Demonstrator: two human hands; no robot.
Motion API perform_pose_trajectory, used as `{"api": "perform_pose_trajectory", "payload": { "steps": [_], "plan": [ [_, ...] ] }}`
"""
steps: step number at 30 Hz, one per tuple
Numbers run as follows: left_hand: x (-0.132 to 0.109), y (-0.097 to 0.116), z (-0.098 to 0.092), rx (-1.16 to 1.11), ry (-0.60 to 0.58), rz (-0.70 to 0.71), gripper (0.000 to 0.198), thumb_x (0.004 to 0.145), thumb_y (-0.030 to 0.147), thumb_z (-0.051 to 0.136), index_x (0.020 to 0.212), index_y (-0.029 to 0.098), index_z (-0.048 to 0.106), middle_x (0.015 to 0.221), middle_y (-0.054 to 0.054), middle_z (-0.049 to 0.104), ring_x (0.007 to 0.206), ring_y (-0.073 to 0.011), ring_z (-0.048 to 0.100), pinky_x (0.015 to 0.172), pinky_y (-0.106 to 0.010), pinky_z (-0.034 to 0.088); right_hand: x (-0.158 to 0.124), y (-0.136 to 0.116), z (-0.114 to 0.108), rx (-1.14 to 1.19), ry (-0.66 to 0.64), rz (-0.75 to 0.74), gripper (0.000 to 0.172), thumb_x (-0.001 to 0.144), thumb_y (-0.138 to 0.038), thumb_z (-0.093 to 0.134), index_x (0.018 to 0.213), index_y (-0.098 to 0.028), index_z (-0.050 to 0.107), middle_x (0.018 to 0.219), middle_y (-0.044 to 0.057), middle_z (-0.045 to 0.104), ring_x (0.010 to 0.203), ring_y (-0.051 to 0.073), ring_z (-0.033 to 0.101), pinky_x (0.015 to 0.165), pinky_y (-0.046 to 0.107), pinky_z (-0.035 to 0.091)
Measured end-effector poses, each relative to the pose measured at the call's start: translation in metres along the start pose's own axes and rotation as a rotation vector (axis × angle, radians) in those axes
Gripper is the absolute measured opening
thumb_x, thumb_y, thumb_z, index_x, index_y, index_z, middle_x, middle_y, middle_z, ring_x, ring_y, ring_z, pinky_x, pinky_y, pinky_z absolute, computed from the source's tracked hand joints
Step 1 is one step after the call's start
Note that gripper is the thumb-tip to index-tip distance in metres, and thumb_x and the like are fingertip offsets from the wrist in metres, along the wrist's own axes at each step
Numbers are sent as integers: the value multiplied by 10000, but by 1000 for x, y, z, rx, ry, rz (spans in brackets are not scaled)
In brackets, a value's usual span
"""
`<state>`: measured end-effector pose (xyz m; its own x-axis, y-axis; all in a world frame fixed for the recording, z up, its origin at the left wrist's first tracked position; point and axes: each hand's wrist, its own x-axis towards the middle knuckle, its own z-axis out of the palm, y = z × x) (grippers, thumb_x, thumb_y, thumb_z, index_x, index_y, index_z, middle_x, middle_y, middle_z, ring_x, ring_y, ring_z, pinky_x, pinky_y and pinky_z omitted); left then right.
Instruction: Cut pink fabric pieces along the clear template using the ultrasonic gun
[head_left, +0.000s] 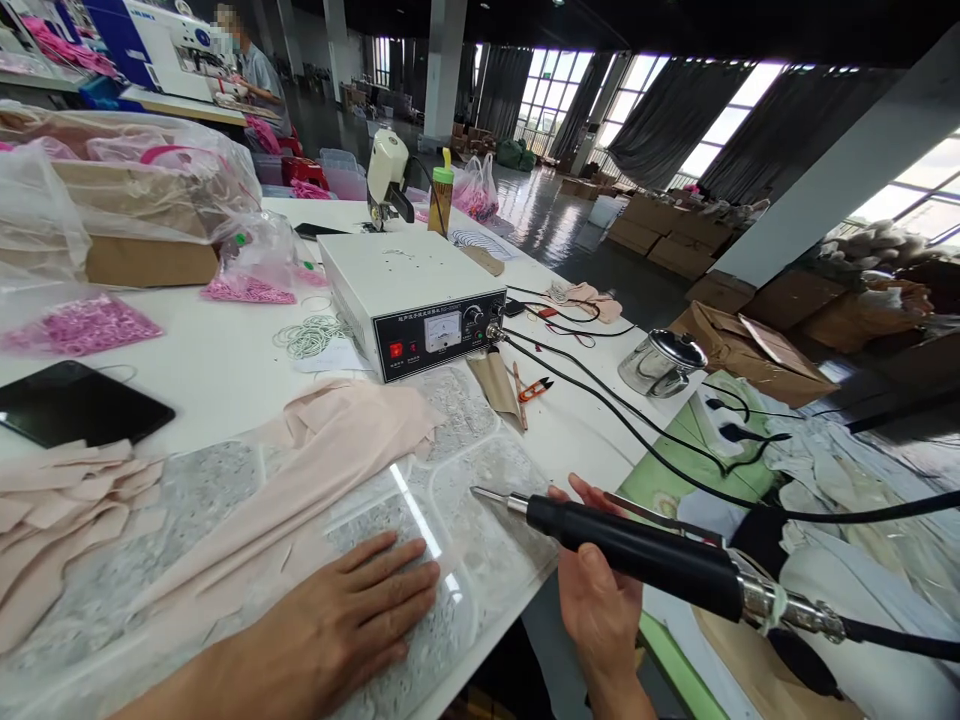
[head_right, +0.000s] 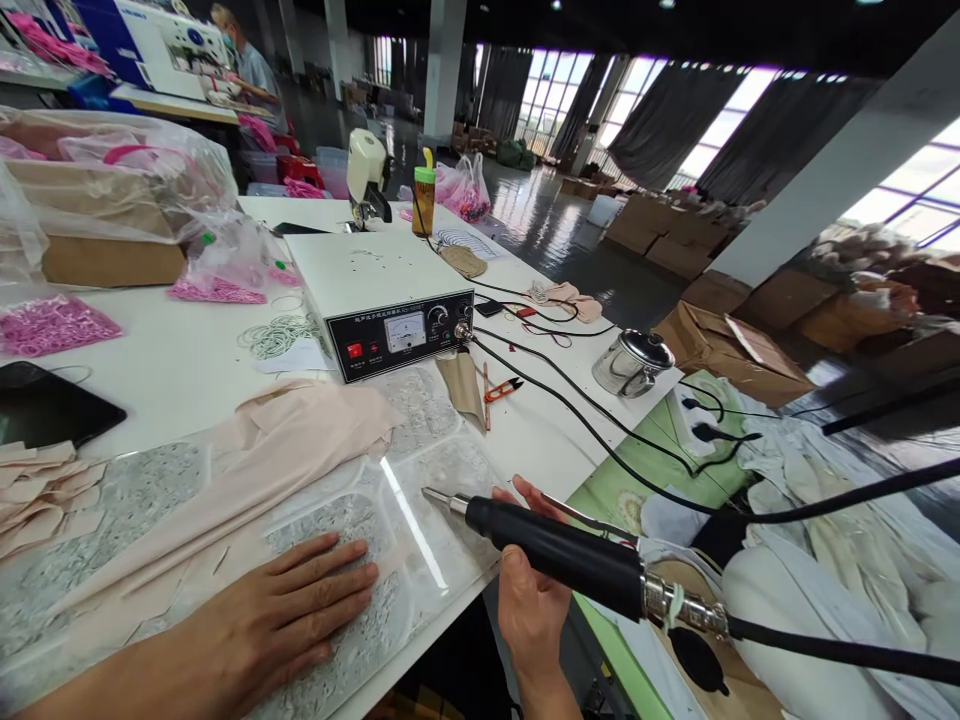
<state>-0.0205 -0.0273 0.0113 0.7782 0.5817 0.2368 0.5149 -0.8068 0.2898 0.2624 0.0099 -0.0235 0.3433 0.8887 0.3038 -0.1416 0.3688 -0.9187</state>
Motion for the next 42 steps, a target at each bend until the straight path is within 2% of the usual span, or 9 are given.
{"api": "perform_pose_trajectory", "payload": {
  "steps": [5,8,11,14,18,24,30,36,42],
  "plan": [
    [-4,0,5,6,10,-5,521,1066,228,501,1574,216,386,1478,-70,570,1449,-243,439,1256,-424,268,8,-2,9,-1,20,-11,355,938,-363,536,1286,-293,545,1275,115,635,1024,288,712,937,599,572],
    [-3,1,5,50,-5,8,482,1073,234,488,1549,190,427,1497,-62,550,1467,-227,413,1268,-408,227,17,-5,14,-4,0,-59,287,955,-372,460,1208,-293,571,1159,88,645,902,246,690,891,553,583],
    [-3,1,5,18,14,-8,492,1062,229,516,1547,203,434,1481,-58,567,1449,-225,441,1262,-398,255,28,-12,19,32,-2,-124,256,945,-384,434,1098,-275,608,1026,67,636,718,194,616,732,450,585],
    [-1,2,3,-20,28,-15,513,1055,219,527,1557,219,419,1463,-63,585,1435,-234,461,1253,-408,289,32,-26,20,120,-9,-135,258,908,-396,460,1034,-249,631,936,52,603,595,152,541,559,352,520],
    [3,3,-3,35,-25,13,475,1051,215,535,1520,185,472,1461,-63,586,1429,-239,471,1246,-397,308,29,-44,22,124,-91,-113,231,901,-403,447,936,-242,609,808,28,544,502,135,500,467,322,458],
    [7,3,-8,42,-20,28,433,1020,184,572,1450,143,546,1442,-73,605,1408,-242,500,1242,-373,317,24,-51,29,112,-170,-113,206,909,-412,471,880,-244,586,750,10,510,487,137,514,438,310,456],
    [6,3,-5,-19,45,13,485,1005,160,592,1484,163,513,1426,-80,619,1408,-241,500,1238,-384,326,24,-52,33,204,-182,-56,193,820,-404,605,858,-217,638,748,7,573,498,134,556,459,305,497],
    [6,4,-5,42,-16,22,440,1028,192,559,1466,158,534,1424,-67,620,1403,-254,507,1220,-397,366,24,-53,35,284,-180,-29,184,793,-364,639,864,-200,684,749,3,601,516,121,571,477,285,508],
    [6,3,-5,99,-20,45,425,1029,194,556,1448,125,545,1451,-83,596,1401,-263,511,1219,-398,368,23,-50,34,277,-218,-50,168,812,-349,635,869,-197,680,764,11,613,535,121,571,487,292,524]
  ]
}}
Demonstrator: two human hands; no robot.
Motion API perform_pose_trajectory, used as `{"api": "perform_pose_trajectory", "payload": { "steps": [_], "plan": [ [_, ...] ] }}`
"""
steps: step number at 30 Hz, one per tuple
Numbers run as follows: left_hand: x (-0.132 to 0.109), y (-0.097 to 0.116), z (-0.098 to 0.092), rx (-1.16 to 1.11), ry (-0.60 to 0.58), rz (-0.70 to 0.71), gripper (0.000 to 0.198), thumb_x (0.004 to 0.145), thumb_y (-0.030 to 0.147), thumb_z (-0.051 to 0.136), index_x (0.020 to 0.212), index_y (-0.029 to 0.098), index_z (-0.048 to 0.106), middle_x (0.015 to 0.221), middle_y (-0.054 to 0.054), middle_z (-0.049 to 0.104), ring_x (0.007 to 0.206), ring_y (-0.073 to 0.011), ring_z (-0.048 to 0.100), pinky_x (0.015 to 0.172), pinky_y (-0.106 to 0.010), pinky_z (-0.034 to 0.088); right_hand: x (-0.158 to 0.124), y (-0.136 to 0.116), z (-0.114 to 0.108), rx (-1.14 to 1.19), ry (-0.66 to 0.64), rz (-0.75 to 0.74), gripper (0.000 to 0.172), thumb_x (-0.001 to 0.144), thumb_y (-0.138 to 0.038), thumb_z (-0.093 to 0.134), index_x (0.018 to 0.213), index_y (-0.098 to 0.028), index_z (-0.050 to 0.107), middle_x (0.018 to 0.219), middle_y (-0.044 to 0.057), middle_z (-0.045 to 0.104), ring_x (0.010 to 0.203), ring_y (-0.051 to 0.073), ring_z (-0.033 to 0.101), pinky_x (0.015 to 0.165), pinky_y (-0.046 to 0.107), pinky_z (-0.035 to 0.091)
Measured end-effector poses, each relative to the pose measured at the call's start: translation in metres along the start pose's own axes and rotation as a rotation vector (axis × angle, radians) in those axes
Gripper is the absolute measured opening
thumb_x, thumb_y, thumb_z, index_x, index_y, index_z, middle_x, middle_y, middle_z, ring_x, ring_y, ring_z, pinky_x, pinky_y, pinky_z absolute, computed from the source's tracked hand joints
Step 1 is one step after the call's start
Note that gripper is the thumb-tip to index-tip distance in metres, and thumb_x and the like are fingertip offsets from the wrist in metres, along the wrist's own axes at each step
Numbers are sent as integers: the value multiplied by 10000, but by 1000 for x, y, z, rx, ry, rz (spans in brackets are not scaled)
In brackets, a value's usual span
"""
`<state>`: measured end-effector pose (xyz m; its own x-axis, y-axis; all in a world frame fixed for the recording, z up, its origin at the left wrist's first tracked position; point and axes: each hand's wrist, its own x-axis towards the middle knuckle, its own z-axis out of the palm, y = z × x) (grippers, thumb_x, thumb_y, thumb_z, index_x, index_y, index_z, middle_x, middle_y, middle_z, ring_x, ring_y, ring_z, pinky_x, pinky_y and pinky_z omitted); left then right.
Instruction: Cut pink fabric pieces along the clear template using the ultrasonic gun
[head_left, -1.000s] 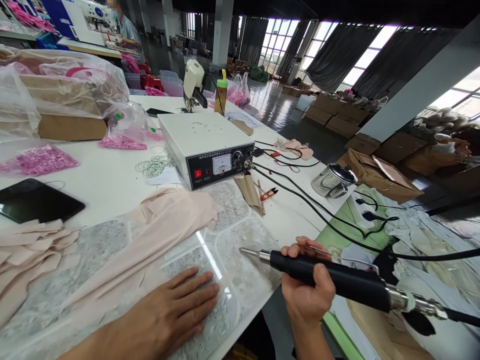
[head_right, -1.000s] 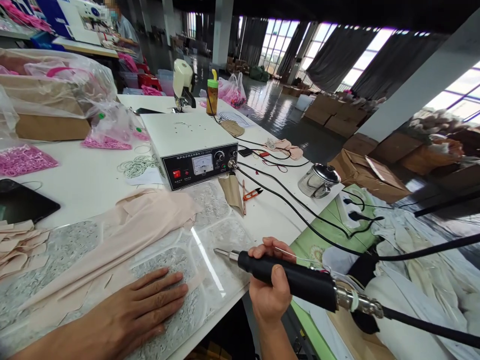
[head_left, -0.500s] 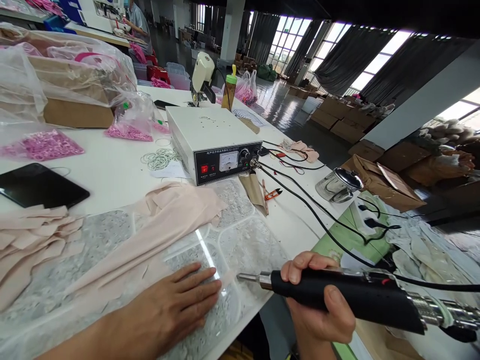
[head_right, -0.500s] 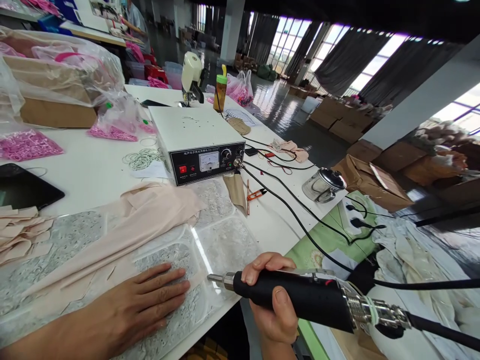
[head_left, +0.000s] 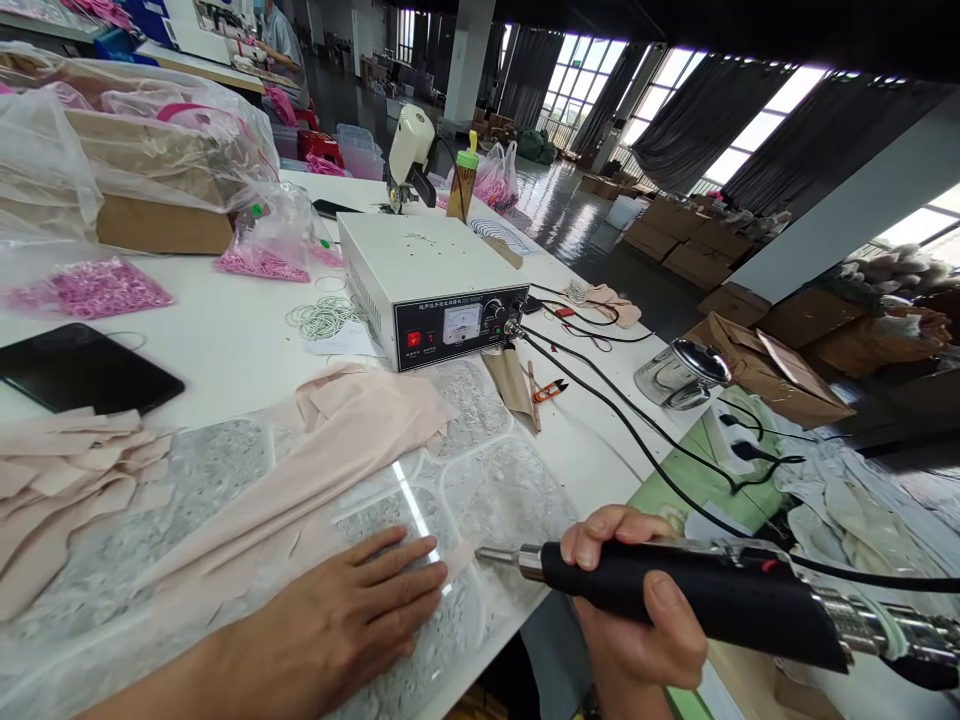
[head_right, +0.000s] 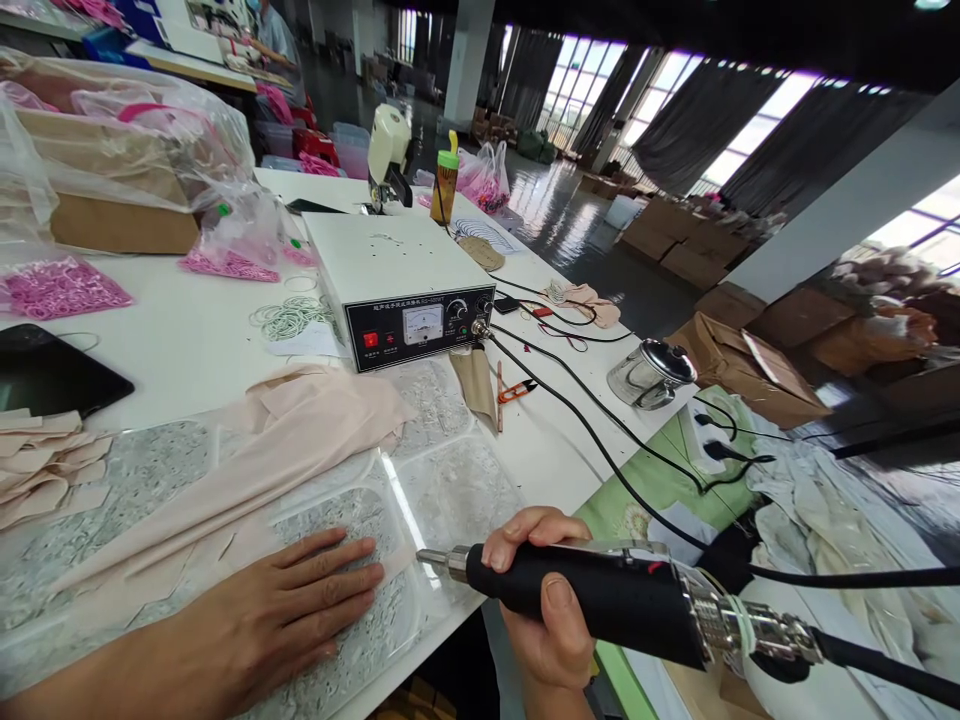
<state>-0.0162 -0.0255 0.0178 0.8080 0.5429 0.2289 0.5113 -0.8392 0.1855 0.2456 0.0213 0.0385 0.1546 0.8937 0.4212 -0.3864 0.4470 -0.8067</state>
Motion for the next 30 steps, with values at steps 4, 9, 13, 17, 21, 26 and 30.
{"api": "perform_pose_trajectory", "payload": {
  "steps": [4,9,13,17,21,26,30],
  "plan": [
    [1,0,-1,-12,25,11,416,1013,187,583,1420,102,568,1445,-99,602,1392,-265,522,1228,-388,353,-1,-1,-2,-19,-24,11,142,830,-338,631,865,-206,669,774,13,611,536,130,568,488,311,525],
    [-1,1,-1,-17,17,9,425,1008,177,579,1425,99,563,1462,-107,586,1392,-280,520,1223,-406,361,0,-3,0,-43,-56,-2,155,843,-358,624,883,-213,657,779,7,586,533,128,556,492,304,510],
    [0,1,-1,-13,23,12,404,1001,167,582,1398,92,582,1450,-110,596,1378,-279,536,1211,-407,382,2,-2,3,-27,-37,-12,156,837,-352,618,887,-210,661,786,8,587,540,127,563,496,304,510],
    [0,2,0,-62,65,-22,403,992,151,585,1394,121,591,1418,-101,625,1381,-261,535,1217,-394,374,3,1,8,-13,-34,-13,147,835,-328,622,888,-202,677,799,9,607,550,120,576,507,300,526],
    [1,3,-2,-44,74,-15,381,997,148,567,1374,106,601,1420,-108,624,1360,-270,557,1208,-404,388,2,4,10,-11,-35,-15,147,832,-325,621,887,-202,682,797,10,609,551,124,577,502,303,524],
    [1,4,-2,5,43,3,363,1008,151,545,1360,92,610,1438,-99,611,1358,-276,559,1208,-400,382,2,5,9,-36,-58,-8,126,848,-326,619,882,-215,666,795,7,609,556,130,578,511,318,536],
    [-4,5,12,-57,116,-42,374,1019,168,543,1387,118,592,1419,-98,630,1388,-256,528,1234,-400,335,1,5,8,-47,-65,1,122,864,-322,605,887,-215,659,793,4,609,559,127,577,521,319,543]
  ]
}}
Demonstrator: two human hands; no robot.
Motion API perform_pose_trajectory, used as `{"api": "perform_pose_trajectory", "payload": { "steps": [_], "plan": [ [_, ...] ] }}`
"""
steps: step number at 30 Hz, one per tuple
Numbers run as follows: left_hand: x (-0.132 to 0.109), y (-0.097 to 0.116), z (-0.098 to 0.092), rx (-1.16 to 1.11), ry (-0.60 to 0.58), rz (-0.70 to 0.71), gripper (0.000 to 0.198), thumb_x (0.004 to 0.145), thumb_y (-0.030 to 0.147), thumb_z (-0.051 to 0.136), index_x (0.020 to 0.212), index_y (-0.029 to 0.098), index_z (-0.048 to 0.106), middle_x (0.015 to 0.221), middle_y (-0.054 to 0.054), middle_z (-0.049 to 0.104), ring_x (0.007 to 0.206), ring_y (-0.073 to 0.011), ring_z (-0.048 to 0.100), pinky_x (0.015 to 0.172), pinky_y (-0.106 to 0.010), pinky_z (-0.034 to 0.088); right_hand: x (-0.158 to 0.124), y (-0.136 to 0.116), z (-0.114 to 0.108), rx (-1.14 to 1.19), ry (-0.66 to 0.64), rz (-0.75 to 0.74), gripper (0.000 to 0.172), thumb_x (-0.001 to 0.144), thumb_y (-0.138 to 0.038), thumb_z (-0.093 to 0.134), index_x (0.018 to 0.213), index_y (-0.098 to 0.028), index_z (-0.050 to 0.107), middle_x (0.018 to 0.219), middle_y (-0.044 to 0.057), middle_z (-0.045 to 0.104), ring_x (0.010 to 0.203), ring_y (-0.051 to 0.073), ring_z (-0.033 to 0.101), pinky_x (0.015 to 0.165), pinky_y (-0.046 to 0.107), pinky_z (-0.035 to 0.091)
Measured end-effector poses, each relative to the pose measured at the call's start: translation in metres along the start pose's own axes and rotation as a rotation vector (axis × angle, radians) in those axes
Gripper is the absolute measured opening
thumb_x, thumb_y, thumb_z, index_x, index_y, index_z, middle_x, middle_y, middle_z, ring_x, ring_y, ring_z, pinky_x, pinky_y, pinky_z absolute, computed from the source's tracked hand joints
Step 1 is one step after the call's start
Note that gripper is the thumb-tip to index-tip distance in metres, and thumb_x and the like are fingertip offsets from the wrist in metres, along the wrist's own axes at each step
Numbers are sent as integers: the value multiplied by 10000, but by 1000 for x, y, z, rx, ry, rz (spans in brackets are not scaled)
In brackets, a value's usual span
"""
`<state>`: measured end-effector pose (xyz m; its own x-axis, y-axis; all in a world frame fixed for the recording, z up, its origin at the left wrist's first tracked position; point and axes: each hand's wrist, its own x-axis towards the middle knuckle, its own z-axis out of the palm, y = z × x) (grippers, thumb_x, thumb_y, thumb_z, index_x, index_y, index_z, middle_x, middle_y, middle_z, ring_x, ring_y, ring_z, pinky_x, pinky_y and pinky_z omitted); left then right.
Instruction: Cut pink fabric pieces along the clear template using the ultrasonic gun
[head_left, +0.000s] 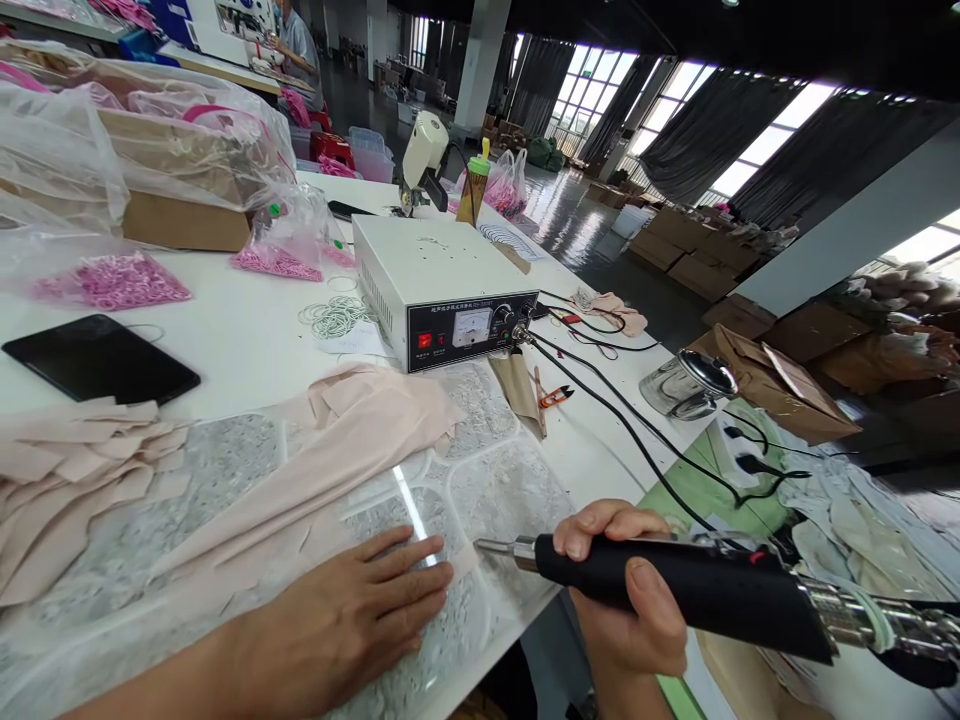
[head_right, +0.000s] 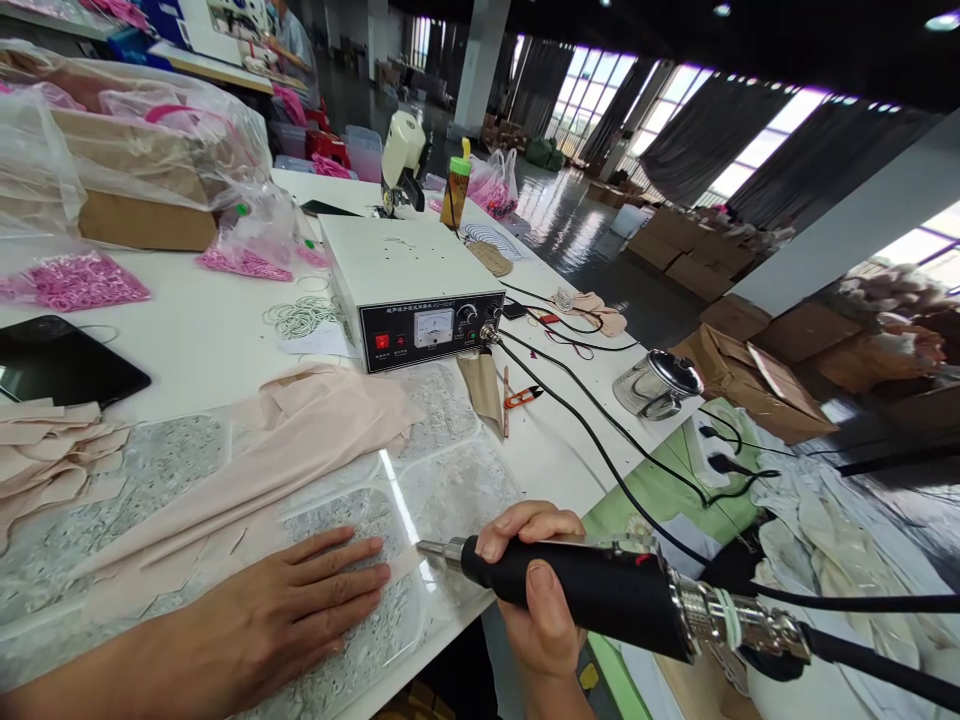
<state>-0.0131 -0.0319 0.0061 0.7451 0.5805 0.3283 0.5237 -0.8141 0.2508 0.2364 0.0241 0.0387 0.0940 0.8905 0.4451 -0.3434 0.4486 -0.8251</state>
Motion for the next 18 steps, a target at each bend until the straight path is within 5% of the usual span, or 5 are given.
{"api": "perform_pose_trajectory", "payload": {
  "steps": [4,8,18],
  "plan": [
    [-5,0,10,-42,64,-31,358,1056,207,490,1396,150,584,1420,-80,632,1404,-244,508,1259,-410,278,-1,-3,4,-2,-10,9,141,851,-352,617,880,-218,651,780,5,592,539,129,562,492,314,531],
    [-1,0,0,-33,-34,-4,351,1035,182,515,1373,134,596,1419,-89,632,1380,-272,535,1233,-416,332,-3,-6,11,23,-30,29,141,849,-349,615,870,-218,662,771,5,578,532,125,562,480,302,529],
    [2,0,-7,-80,23,-10,338,1033,176,543,1363,146,609,1373,-72,668,1381,-239,537,1237,-373,332,-5,-3,14,17,-65,44,137,865,-348,609,891,-225,663,792,10,592,532,127,570,491,312,547]
  ]
}}
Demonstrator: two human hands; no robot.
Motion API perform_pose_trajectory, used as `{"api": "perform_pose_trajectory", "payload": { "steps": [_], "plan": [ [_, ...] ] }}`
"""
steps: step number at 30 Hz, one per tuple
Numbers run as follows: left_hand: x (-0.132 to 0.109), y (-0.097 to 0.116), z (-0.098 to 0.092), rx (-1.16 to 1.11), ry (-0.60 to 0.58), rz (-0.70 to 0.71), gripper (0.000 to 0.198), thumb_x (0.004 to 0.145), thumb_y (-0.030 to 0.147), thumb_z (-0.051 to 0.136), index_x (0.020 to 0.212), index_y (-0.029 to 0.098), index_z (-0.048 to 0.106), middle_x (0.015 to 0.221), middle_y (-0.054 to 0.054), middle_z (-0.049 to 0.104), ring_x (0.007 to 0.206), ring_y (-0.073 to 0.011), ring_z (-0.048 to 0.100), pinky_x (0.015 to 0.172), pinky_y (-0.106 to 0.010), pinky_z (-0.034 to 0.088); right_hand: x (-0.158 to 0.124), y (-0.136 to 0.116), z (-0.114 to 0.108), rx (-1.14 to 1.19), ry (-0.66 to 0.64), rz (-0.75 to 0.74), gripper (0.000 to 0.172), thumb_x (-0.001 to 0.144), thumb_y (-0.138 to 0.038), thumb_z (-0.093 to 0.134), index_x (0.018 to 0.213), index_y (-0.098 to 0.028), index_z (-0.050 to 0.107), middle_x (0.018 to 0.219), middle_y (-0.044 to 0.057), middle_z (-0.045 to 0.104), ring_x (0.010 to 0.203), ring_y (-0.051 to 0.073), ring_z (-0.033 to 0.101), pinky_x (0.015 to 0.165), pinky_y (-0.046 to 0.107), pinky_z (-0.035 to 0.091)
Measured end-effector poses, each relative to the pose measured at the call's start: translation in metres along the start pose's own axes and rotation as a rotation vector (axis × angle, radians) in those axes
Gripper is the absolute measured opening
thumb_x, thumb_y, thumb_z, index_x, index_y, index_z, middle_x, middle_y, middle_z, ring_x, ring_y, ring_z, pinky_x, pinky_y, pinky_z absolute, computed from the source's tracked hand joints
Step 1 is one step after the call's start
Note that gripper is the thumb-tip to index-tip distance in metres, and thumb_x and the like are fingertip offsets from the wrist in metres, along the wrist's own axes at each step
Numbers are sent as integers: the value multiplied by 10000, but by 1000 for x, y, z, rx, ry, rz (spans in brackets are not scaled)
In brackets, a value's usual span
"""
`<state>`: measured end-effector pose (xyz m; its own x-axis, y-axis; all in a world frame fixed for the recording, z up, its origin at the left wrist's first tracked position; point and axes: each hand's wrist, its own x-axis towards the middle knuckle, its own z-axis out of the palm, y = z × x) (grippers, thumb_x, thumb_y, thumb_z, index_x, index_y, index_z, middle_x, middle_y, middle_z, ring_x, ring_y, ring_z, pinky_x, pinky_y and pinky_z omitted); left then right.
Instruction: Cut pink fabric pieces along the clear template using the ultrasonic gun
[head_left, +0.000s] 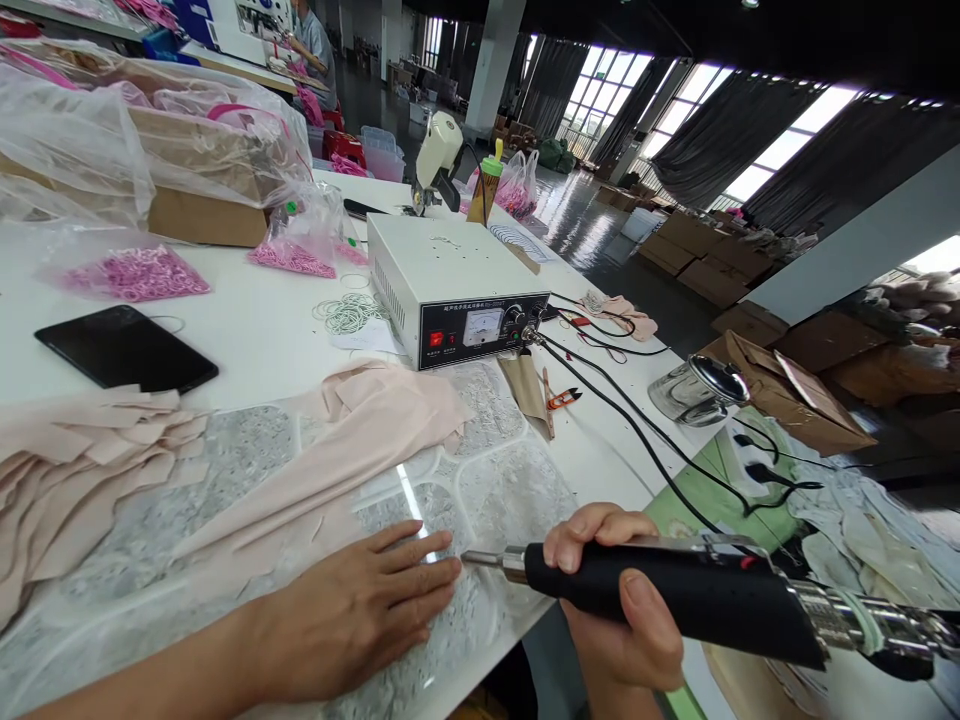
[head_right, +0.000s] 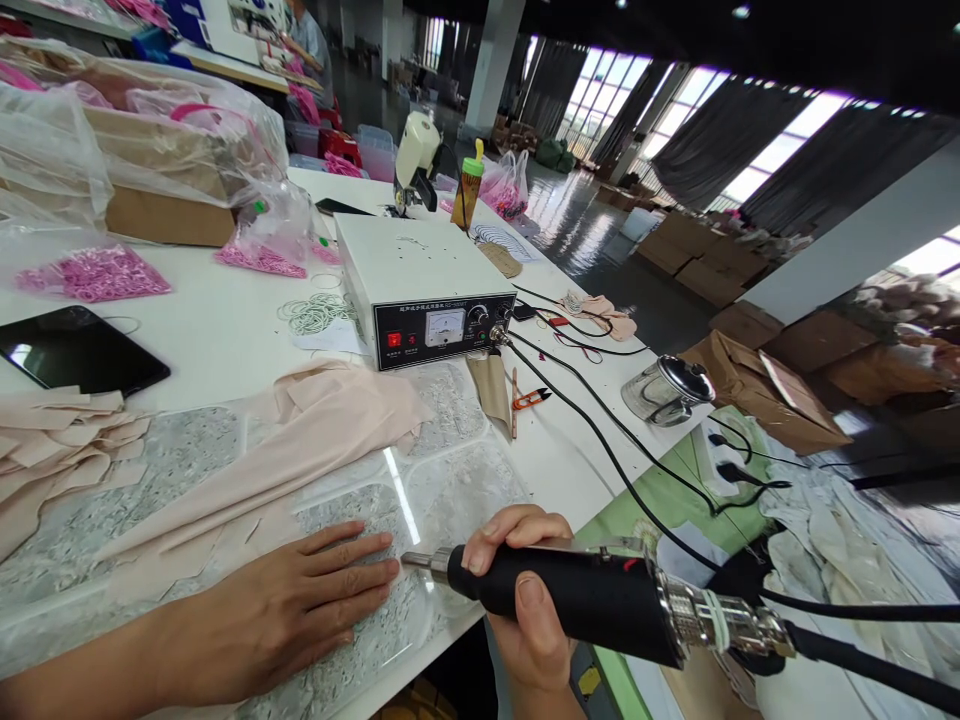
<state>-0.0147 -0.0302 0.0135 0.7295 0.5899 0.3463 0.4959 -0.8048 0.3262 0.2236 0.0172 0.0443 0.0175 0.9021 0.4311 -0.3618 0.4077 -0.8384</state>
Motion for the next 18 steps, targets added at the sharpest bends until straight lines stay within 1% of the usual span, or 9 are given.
{"api": "perform_pose_trajectory", "payload": {
  "steps": [3,7,10,13,18],
  "plan": [
    [1,0,-2,10,-8,8,334,1035,174,542,1360,134,610,1379,-77,664,1381,-243,537,1238,-377,329,1,1,0,2,-21,-8,131,874,-339,603,893,-224,662,792,9,601,535,124,576,503,310,556],
    [2,0,-4,40,-27,18,313,1061,200,510,1350,143,618,1385,-57,661,1373,-236,545,1234,-354,325,1,0,1,-22,-10,-12,132,868,-353,610,875,-228,651,773,8,594,522,130,576,485,315,551],
    [2,0,-4,46,-24,23,316,1064,207,504,1350,135,617,1392,-59,656,1364,-245,553,1227,-366,335,0,-3,0,-8,1,4,140,858,-359,616,880,-226,655,772,9,587,525,128,566,480,309,543],
    [1,-1,-2,74,-46,33,316,1067,205,491,1348,130,618,1410,-55,642,1364,-252,553,1225,-368,335,-4,-7,-3,18,-9,18,151,861,-354,606,899,-219,662,787,13,589,535,123,561,492,304,543],
    [1,-1,0,89,-27,33,301,1081,220,469,1320,141,634,1415,-40,638,1364,-244,552,1233,-354,314,-8,-10,-3,-5,-22,20,161,868,-379,611,903,-227,653,788,10,585,534,126,563,485,302,537]
  ]
}}
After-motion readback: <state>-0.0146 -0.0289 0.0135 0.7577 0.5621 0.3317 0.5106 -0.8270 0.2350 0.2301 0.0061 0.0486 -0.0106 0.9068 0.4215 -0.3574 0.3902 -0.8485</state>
